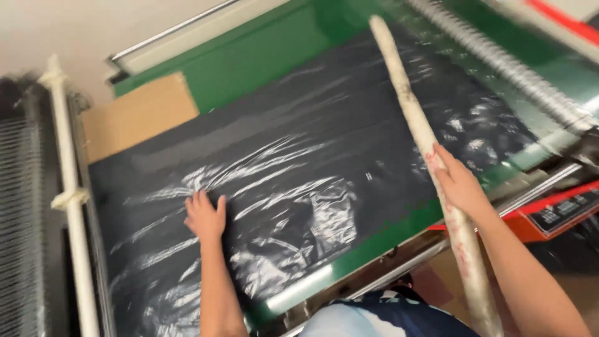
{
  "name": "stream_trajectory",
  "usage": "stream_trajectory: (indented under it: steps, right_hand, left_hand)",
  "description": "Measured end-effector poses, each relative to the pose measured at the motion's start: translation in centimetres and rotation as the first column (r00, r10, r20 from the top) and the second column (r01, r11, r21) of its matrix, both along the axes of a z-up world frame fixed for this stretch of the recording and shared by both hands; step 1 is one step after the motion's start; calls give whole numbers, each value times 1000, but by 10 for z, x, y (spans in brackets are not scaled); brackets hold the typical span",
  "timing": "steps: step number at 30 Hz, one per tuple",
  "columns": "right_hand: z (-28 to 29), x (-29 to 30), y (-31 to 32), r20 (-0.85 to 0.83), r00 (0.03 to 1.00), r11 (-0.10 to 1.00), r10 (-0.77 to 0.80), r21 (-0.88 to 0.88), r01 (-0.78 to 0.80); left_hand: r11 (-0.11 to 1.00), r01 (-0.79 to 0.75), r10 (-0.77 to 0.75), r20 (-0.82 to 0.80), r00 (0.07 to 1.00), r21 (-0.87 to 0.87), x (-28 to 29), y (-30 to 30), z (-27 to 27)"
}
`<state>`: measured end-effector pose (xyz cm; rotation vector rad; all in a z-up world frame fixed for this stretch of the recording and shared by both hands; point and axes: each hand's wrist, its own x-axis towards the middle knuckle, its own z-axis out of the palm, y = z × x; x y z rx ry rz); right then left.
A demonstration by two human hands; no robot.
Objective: Operating a bag-making machine by using a roller tube to smooth out plastic film on the conveyor belt and manually adjusting the material.
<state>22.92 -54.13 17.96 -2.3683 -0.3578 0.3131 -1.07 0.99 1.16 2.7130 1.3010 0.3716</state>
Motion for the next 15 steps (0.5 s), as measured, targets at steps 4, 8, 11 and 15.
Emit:
stream_trajectory:
  steps: [4, 8, 11, 15]
  right_hand:
    - [-5, -57, 66, -60, 954, 934, 293, 231, -272]
    - [-28, -109, 126, -231, 766, 761, 600, 460, -458]
    - [-28, -147, 164, -233, 550, 578, 802, 532, -618]
    - [-43, -178, 203, -110, 281, 296, 953, 519, -802]
  left_hand:
    - [998, 26, -1, 364, 931, -63, -28, 2, 51]
    - [999, 34, -39, 603, 797, 20, -68, 2, 105]
    - [999, -16, -15, 668, 744, 40, -95, -1, 129]
    - [991, -137, 92, 761, 643, -4, -125, -6, 138]
